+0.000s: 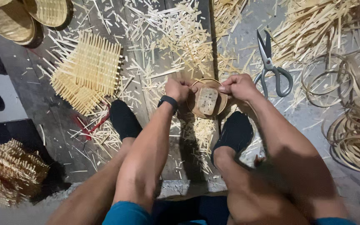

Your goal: The person trims the edges of a small woven bamboo basket using shears and a wooden block. They repeatedly place the basket on the block, cut the protruding bamboo strips, and then remove the basket to continue the process.

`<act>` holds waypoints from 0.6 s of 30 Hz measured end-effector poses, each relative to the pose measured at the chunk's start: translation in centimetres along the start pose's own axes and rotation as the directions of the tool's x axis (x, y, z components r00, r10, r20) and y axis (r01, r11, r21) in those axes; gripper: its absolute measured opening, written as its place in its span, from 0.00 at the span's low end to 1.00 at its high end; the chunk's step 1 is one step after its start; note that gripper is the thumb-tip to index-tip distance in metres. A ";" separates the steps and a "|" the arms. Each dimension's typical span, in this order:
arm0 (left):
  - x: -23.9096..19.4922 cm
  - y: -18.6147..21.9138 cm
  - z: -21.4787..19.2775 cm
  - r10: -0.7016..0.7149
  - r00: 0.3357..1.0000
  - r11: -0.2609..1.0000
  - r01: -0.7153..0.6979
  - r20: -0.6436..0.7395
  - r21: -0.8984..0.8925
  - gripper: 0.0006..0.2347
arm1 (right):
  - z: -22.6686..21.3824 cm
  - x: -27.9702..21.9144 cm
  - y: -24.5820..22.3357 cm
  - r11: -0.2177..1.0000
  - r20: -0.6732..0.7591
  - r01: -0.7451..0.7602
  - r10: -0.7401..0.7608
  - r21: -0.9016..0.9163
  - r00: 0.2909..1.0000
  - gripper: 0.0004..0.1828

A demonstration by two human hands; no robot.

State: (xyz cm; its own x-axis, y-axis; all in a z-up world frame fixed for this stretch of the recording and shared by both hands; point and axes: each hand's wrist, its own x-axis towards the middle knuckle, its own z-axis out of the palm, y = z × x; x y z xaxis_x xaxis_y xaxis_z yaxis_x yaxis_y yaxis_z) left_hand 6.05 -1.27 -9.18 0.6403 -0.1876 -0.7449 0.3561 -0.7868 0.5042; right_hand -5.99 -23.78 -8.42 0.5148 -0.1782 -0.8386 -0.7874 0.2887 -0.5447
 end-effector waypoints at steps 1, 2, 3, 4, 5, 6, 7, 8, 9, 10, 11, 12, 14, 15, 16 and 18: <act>0.0 0.1 -0.1 -0.005 1.000 1.000 0.005 -0.010 -0.010 0.11 | 0.2 0.2 -0.1 0.999 -0.011 0.006 -0.006 -0.050 1.000 0.05; -0.1 0.2 0.0 -0.010 1.000 1.000 0.010 -0.020 -0.020 0.10 | 0.3 0.2 -0.3 0.995 -0.022 0.011 -0.013 -0.100 1.000 0.04; -0.4 0.3 0.3 -0.016 1.000 0.999 0.015 -0.025 -0.030 0.10 | 0.3 -0.1 -0.2 0.995 -0.034 0.045 -0.048 -0.094 0.998 0.04; -0.7 0.3 0.4 -0.015 1.000 0.997 0.014 -0.015 -0.072 0.08 | 0.4 -0.5 -0.1 0.993 -0.046 0.079 -0.083 -0.089 0.995 0.03; -1.1 0.5 0.4 -0.012 1.000 0.993 0.011 -0.008 -0.115 0.07 | 0.5 -1.0 -0.1 0.990 -0.057 0.116 -0.121 -0.086 0.991 0.02; -1.6 0.8 0.3 -0.008 1.000 0.987 0.008 -0.001 -0.159 0.06 | 0.5 -1.7 -0.1 0.975 -0.056 0.170 -0.180 -0.142 0.982 0.04; -2.0 1.3 0.0 -0.055 0.998 0.970 0.053 -0.005 -0.235 0.07 | 0.5 -2.4 -0.2 0.953 -0.055 0.230 -0.245 -0.195 0.968 0.06; -2.6 1.7 -0.3 -0.102 0.995 0.946 0.096 -0.004 -0.311 0.08 | 0.5 -3.2 -0.3 0.925 -0.051 0.287 -0.309 -0.249 0.950 0.08; -3.5 1.7 -0.4 -0.155 0.988 0.910 0.143 0.002 -0.388 0.10 | 0.2 -4.1 -0.1 0.994 0.036 0.106 -0.106 -0.005 0.994 0.10; -4.3 1.5 -0.5 -0.185 0.976 0.804 0.216 0.113 -0.555 0.12 | -0.1 -5.0 0.4 0.970 0.168 -0.113 0.077 0.217 0.983 0.12; -5.3 0.9 -0.3 -0.193 0.953 0.662 0.301 0.232 -0.686 0.14 | 0.1 -5.8 1.2 0.956 0.176 -0.121 0.075 0.268 0.982 0.12; -6.2 0.2 0.0 -0.175 0.921 0.493 0.388 0.348 -0.779 0.17 | 0.4 -6.3 2.1 0.939 0.183 -0.130 0.073 0.320 0.980 0.12; -7.8 -1.6 1.3 -0.034 0.927 0.353 0.361 0.373 -0.863 0.16 | 1.0 -6.5 3.6 0.932 0.158 -0.136 0.086 0.337 0.984 0.11; -8.1 -2.6 1.8 0.035 0.926 0.277 0.352 0.375 -0.894 0.16 | 1.6 -6.3 4.3 0.943 0.126 -0.135 0.101 0.303 0.987 0.10; -8.2 -3.5 2.2 0.010 0.922 0.276 0.370 0.388 -0.887 0.15 | 2.2 -6.1 4.9 0.953 0.094 -0.135 0.114 0.270 0.989 0.09; -7.8 -5.0 3.1 -0.039 0.912 0.267 0.404 0.409 -0.875 0.14 | 2.9 -5.6 5.8 0.970 0.028 -0.059 0.054 0.235 0.998 0.07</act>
State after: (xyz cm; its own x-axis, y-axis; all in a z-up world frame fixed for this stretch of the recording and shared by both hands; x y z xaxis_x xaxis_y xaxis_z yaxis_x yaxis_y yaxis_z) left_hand -2.87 2.31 -7.30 0.2909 -0.3806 -0.8778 0.9493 0.2288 0.2154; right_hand -12.44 -18.43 -6.85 0.4807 -0.1363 -0.8662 -0.7145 0.5118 -0.4771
